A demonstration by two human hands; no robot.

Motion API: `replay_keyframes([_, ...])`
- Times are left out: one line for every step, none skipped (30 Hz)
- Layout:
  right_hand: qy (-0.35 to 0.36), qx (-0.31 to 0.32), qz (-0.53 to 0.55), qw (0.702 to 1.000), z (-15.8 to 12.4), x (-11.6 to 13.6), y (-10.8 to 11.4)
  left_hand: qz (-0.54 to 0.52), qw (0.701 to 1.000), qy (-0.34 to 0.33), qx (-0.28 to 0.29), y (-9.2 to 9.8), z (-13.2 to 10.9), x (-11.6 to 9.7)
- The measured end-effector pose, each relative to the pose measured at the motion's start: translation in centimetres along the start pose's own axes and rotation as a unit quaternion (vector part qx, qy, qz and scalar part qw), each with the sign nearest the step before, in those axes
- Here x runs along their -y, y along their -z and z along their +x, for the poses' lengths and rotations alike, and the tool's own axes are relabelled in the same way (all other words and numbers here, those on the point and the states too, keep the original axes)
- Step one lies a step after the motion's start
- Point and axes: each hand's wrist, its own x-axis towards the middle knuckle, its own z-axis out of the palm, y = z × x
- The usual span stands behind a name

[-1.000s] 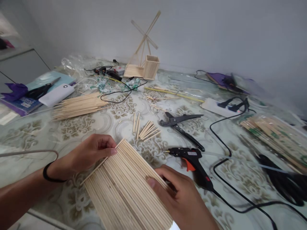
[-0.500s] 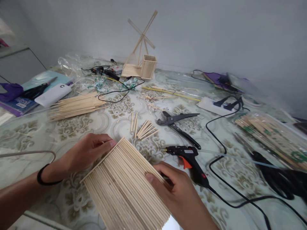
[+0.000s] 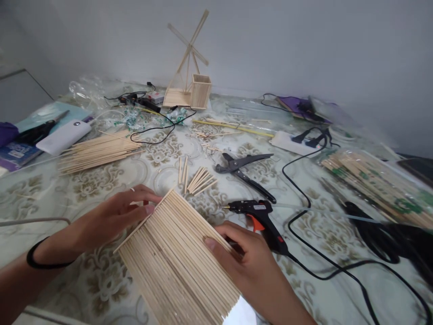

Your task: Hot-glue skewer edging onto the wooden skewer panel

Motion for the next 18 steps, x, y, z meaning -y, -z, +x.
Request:
replay_keyframes([-0.002,-0.002,0.008,1.000,-0.07,0.06,0.00,-0.025,1.000,0.011,0.013,-0.06,0.13,-0.04])
replay_keyframes([-0.003,-0.001,0.015,1.000,-0.13,0.06,0.00,-0.043,0.999,0.018,0.024,-0.15,0.26,-0.06])
replay_keyframes([-0.003,0.000,0.021,1.000,-0.19,0.03,0.00,-0.056,0.998,0.020,0.032,-0.25,0.36,-0.05])
replay_keyframes([-0.002,0.003,0.024,1.000,-0.24,-0.03,0.00,-0.065,0.997,0.017,0.035,-0.36,0.43,0.02])
replay_keyframes([0.000,0.005,0.026,1.000,-0.27,-0.09,0.00,-0.072,0.997,0.012,0.040,-0.46,0.46,0.12])
replay_keyframes([0.002,0.006,0.028,1.000,-0.29,-0.15,0.01,-0.078,0.996,0.007,0.042,-0.56,0.46,0.25])
replay_keyframes([0.004,0.007,0.030,1.000,-0.31,-0.20,0.01,-0.080,0.996,0.001,0.041,-0.62,0.42,0.38])
replay_keyframes([0.004,0.009,0.033,0.999,-0.32,-0.23,0.02,-0.081,0.996,-0.004,0.039,-0.66,0.36,0.50])
replay_keyframes([0.004,0.011,0.035,0.999,-0.33,-0.25,0.02,-0.081,0.996,-0.008,0.036,-0.68,0.30,0.59])
replay_keyframes([0.004,0.013,0.038,0.999,-0.34,-0.25,0.02,-0.080,0.996,-0.012,0.032,-0.68,0.23,0.64])
replay_keyframes([0.005,0.015,0.039,0.999,-0.35,-0.25,0.02,-0.079,0.996,-0.016,0.029,-0.67,0.16,0.65])
replay_keyframes([0.006,0.017,0.039,0.999,-0.36,-0.24,0.02,-0.078,0.996,-0.019,0.027,-0.65,0.10,0.63])
replay_keyframes([0.006,0.019,0.039,0.999,-0.38,-0.23,0.03,-0.076,0.997,-0.021,0.026,-0.65,0.05,0.59])
replay_keyframes([0.007,0.019,0.040,0.999,-0.39,-0.22,0.05,-0.075,0.997,-0.022,0.025,-0.65,0.00,0.52])
replay_keyframes([0.007,0.020,0.040,0.999,-0.40,-0.20,0.08,-0.073,0.997,-0.023,0.025,-0.66,-0.04,0.45])
replay_keyframes([0.007,0.020,0.041,0.999,-0.39,-0.17,0.12,-0.072,0.997,-0.023,0.025,-0.68,-0.06,0.38])
replay_keyframes([0.007,0.021,0.043,0.999,-0.37,-0.15,0.18,-0.071,0.997,-0.022,0.025,-0.71,-0.08,0.33])
replay_keyframes([0.008,0.025,0.043,0.999,-0.34,-0.14,0.25,-0.070,0.997,-0.021,0.026,-0.72,-0.08,0.28])
